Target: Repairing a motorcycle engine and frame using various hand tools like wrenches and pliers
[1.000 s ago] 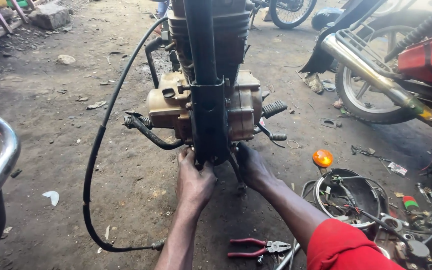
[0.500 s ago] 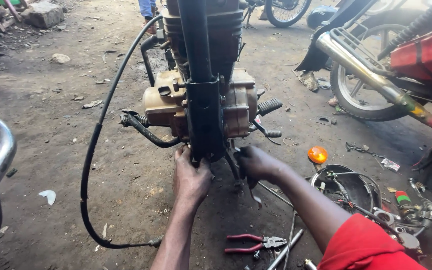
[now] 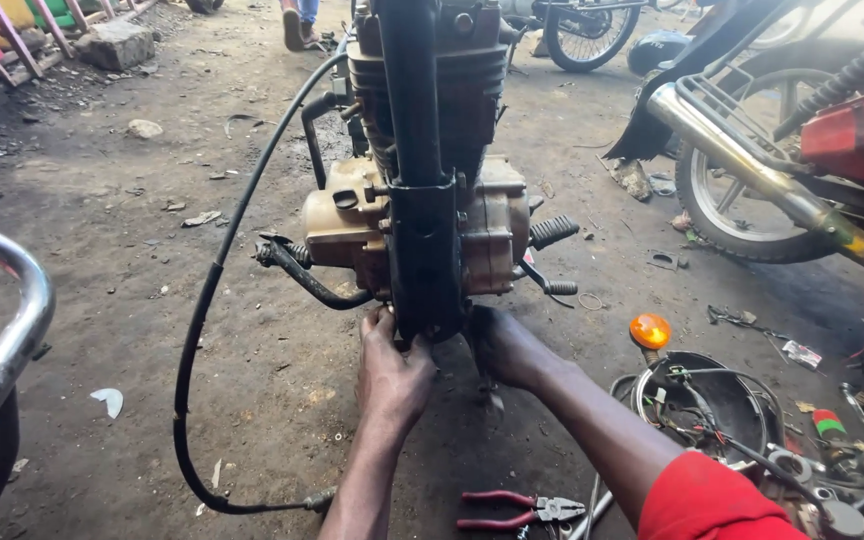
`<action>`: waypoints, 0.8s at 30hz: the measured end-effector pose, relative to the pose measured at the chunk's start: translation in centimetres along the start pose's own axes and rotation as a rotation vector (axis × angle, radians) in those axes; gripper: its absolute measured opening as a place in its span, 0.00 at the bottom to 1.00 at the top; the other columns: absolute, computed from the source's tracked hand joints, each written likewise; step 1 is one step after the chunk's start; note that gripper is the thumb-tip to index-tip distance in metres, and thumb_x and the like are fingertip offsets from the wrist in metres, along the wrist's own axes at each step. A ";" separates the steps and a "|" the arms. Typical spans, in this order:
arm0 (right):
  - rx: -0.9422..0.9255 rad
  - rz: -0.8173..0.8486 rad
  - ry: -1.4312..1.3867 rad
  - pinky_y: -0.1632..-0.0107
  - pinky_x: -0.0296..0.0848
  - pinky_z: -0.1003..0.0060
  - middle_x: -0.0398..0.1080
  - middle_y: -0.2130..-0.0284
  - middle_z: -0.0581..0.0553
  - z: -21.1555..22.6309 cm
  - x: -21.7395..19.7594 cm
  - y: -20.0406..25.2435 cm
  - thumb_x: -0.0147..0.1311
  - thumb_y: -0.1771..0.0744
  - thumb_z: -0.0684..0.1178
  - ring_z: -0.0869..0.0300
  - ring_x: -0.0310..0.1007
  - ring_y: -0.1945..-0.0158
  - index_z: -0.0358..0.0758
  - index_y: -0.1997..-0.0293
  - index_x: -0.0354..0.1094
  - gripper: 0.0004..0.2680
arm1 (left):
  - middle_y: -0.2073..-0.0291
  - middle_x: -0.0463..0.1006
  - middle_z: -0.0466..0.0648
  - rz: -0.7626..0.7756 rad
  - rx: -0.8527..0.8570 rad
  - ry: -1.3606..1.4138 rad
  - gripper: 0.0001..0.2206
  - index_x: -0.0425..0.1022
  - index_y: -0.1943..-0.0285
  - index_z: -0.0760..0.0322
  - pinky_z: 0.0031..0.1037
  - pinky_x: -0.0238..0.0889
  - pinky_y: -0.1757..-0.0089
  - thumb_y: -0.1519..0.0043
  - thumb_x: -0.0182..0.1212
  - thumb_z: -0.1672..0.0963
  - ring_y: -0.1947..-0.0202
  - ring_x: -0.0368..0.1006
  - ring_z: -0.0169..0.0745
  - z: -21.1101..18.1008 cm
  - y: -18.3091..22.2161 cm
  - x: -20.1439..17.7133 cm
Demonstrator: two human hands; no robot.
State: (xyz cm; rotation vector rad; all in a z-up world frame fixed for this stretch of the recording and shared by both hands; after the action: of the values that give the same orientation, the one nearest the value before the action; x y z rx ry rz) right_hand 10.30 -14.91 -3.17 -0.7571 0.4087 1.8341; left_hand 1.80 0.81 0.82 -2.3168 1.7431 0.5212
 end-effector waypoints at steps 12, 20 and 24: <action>0.541 0.107 -0.341 0.80 0.78 0.44 0.72 0.79 0.28 -1.5 -2.8 0.7 0.48 0.32 0.45 0.49 0.73 0.86 0.24 0.57 0.66 0.10 | 0.29 0.59 0.55 0.013 0.010 0.043 0.27 0.62 0.29 0.70 0.60 0.59 0.39 0.38 0.55 0.56 0.33 0.65 0.63 -0.9 1.2 -0.7; 0.114 0.025 0.169 0.59 0.76 0.33 0.74 0.63 0.22 -3.4 0.5 0.4 0.46 0.34 0.48 0.27 0.76 0.57 0.33 0.52 0.71 0.12 | 0.30 0.60 0.55 0.006 0.027 0.038 0.27 0.63 0.29 0.71 0.61 0.57 0.38 0.38 0.56 0.56 0.30 0.60 0.64 -1.0 1.2 -0.4; 0.161 -0.123 -0.080 0.63 0.71 0.36 0.75 0.68 0.24 -2.3 1.9 0.7 0.37 0.30 0.56 0.30 0.77 0.60 0.30 0.56 0.71 0.18 | 0.29 0.60 0.57 -0.002 0.021 0.038 0.26 0.63 0.30 0.72 0.62 0.56 0.38 0.38 0.56 0.57 0.30 0.60 0.65 -1.3 1.6 -0.7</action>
State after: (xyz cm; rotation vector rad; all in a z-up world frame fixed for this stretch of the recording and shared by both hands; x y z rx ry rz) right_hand 9.87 -15.18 -6.17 -0.5844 0.4422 1.6887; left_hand 0.32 0.57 2.34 -2.3281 1.7547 0.4593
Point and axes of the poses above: each hand's wrist, its own y-axis away from the middle knuckle, its own x-axis out of the palm, z = x × y, the point moved 2 cm from there along -y, towards the middle knuckle
